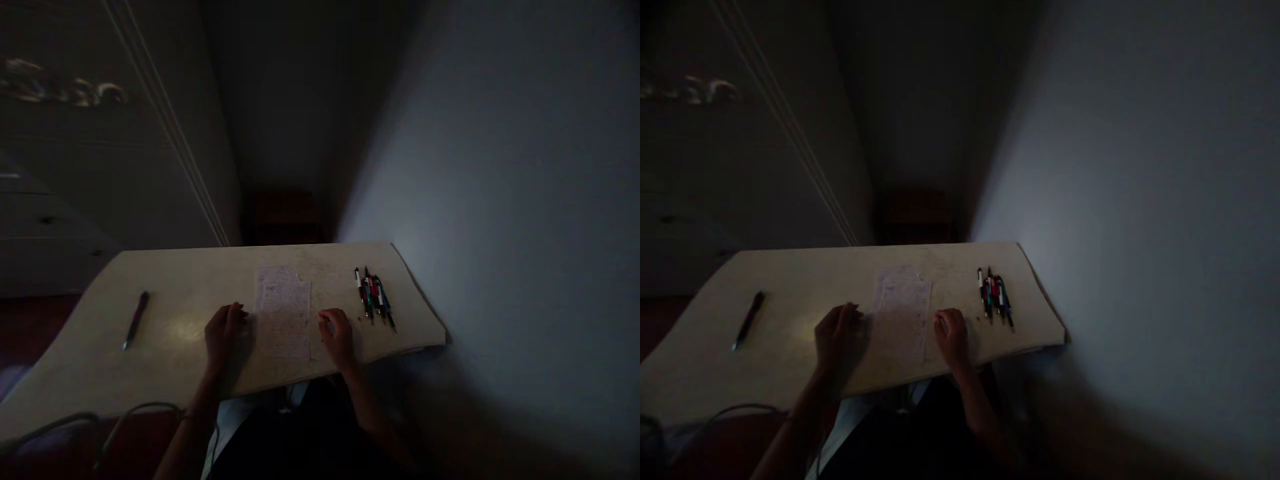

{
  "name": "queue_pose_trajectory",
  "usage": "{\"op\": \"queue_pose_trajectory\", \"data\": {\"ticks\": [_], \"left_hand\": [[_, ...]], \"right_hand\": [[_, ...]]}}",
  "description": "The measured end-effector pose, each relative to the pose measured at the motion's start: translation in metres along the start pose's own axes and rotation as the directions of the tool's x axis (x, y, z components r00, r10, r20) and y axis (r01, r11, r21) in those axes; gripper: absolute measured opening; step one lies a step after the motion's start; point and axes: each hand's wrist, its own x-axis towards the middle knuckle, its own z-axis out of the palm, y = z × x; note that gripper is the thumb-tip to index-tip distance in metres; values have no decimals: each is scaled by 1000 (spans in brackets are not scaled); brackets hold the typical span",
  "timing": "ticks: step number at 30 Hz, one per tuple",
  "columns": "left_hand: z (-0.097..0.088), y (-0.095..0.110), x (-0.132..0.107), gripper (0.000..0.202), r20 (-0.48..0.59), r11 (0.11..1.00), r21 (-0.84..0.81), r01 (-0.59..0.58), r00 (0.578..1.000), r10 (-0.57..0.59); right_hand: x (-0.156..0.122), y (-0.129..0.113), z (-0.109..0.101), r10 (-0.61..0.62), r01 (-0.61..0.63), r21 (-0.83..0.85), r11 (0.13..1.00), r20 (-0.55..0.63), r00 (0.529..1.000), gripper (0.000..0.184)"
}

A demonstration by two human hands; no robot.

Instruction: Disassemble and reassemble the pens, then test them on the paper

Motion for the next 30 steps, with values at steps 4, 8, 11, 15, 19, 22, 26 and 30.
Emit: {"op": "queue_pose_trajectory", "data": {"ticks": [4,8,11,15,19,22,26,30], "left_hand": [[-10,-4,-7,31,95,999,-35,25,995,-22],[-32,-15,-14,30,96,1000,-18,9,995,-8],[-57,-26,-13,31,-73,998,56,-18,997,22],[-96,-40,-3,32,-450,966,254,36,889,85],[-125,-49,4,38,-583,831,485,272,809,76],[-134,-51,2,40,-517,733,574,365,856,-21],[-136,-52,2,37,-496,750,569,338,868,-16],[-135,-54,7,32,-514,784,533,319,858,1]], "right_hand": [[-15,-16,22,-106,97,73,993,137,985,18],[-24,-9,33,-132,134,-19,991,95,987,27],[-28,-2,37,-149,157,-86,984,93,984,34],[-29,-2,37,-159,181,-134,974,161,974,38],[-28,-1,37,-183,211,-146,967,185,966,37],[-27,-1,36,-214,244,-149,958,192,958,35],[-25,-1,35,-236,269,-157,950,202,950,34],[-24,0,34,-245,283,-168,944,215,945,32]]}}
